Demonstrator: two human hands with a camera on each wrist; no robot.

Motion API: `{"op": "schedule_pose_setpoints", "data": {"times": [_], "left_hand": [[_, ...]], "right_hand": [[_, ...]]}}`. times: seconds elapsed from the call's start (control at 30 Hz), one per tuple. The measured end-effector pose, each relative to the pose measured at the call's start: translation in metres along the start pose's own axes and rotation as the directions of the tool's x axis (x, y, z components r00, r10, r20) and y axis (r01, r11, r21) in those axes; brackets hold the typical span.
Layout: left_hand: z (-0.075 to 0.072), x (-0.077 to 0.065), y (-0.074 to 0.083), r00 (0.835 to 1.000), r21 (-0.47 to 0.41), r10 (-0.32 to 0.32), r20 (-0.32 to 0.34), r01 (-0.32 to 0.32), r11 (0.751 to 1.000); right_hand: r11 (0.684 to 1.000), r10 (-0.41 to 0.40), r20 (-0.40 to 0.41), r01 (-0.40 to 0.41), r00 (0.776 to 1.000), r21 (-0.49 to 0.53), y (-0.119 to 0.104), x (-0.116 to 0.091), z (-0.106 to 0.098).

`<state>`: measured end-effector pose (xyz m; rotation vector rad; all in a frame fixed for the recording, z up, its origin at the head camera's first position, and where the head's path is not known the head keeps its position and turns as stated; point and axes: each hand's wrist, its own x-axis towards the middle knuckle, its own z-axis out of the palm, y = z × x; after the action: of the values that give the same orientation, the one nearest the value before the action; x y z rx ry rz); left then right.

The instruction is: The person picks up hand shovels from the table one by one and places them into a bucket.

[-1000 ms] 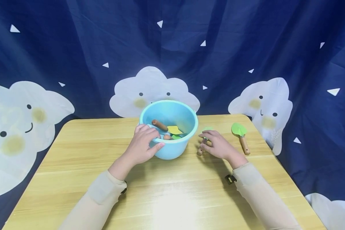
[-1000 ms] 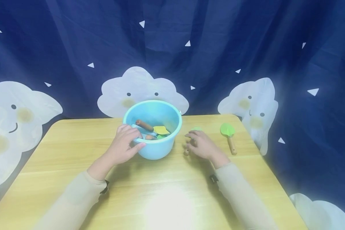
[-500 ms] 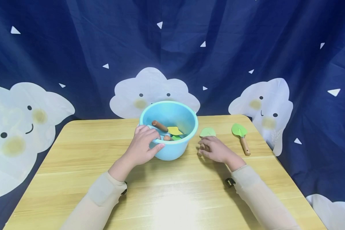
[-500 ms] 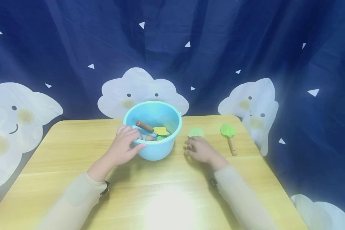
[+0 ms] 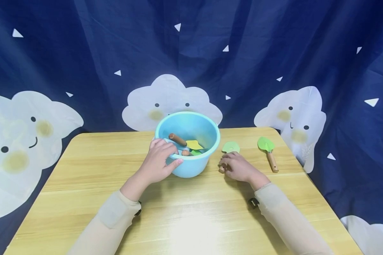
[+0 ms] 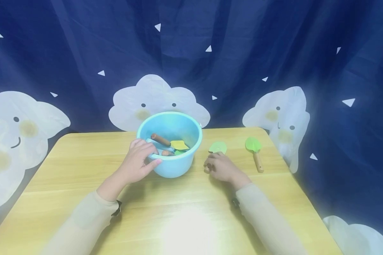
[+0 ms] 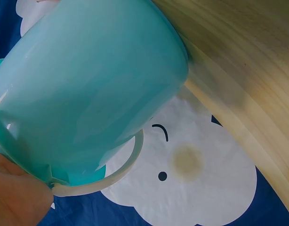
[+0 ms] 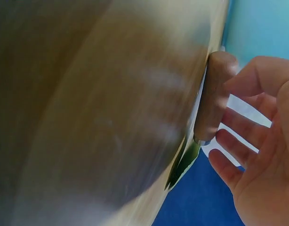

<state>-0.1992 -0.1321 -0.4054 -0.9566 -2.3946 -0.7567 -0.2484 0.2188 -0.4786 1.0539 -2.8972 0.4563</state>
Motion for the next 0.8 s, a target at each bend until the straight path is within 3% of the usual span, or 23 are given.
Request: {"op": "schedule_pose_setpoints", "data": {"times": [0.3,0.8], "left_hand": [[0.001,0.000,-0.001,1.000,-0.008,0.004,-0.009,-0.004,1.000],[0.001,0.001,0.000,1.000,-0.017,0.005,-0.016,-0.005,1.000]], "right_hand": [[0.998,-0.055,-0.013,0.055,0.998,-0.032,-0.002,0.004,0.003],[0.996,0.017,0.018,-0.016,1.000,-0.090,-0.009,0.011,0.004]]}}
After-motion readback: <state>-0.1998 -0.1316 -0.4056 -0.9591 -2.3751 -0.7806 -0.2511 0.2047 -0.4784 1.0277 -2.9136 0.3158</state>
